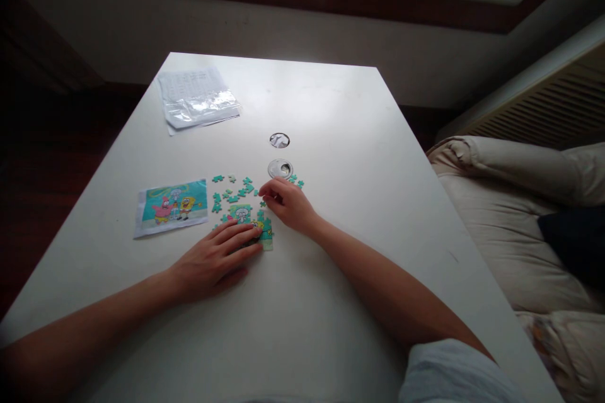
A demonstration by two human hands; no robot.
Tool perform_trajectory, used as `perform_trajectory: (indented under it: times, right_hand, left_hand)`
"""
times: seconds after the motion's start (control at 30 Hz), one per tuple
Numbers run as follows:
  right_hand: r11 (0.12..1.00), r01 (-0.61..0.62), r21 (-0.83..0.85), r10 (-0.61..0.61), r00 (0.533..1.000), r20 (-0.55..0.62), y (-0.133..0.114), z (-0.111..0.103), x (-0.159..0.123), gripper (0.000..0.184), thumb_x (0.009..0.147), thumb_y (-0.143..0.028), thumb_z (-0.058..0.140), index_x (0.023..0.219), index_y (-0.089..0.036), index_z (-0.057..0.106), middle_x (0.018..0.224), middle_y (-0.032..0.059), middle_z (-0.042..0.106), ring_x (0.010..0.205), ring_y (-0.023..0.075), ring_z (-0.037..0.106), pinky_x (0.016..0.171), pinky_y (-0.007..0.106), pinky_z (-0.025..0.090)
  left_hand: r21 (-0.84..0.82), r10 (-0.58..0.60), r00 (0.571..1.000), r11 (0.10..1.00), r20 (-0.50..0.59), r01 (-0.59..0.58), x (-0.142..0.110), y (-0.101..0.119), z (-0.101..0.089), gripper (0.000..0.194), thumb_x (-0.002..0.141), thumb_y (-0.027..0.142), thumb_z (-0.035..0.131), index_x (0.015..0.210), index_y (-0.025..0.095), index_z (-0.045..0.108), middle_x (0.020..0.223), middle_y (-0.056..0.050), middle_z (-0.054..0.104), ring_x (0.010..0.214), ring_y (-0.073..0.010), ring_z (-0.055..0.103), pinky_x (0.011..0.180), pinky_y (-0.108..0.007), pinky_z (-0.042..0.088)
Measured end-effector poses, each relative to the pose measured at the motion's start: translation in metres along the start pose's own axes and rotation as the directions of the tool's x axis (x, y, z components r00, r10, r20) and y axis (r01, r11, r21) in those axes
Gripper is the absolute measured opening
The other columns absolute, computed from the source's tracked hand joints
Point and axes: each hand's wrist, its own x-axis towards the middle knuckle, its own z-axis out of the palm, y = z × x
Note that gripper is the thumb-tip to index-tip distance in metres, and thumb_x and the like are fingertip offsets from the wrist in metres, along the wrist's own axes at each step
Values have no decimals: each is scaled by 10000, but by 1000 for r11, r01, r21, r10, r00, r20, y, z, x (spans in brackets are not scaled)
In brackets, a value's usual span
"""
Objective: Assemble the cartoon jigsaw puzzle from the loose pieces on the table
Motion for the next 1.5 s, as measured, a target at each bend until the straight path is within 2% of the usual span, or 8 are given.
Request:
perform_trajectory:
  times: [1.23, 1.5]
  right_hand:
    - [1000, 26, -5, -26, 1000, -16, -3, 0, -1, 87, 924, -180, 575, 924, -199, 660, 825, 0, 534, 633, 105, 457, 578, 252, 370]
    - [1000, 5, 13, -4, 995, -101, 2, 1, -1, 79, 942, -207, 567, 954, -215, 644, 831, 8, 539, 681, 129, 491, 615, 265, 405]
  left_hand:
    - [9, 10, 1000, 1000, -24, -10, 0, 0, 1, 427, 987, 307, 533, 1396, 184, 539, 1555, -124, 464, 1419, -321, 437, 1209, -560, 323]
    - [11, 22, 994, 1000, -104, -21, 0, 1, -3, 292, 997, 239, 512, 1266, 200, 619, 1423, -89, 604, 1301, -266, 550, 1128, -480, 428]
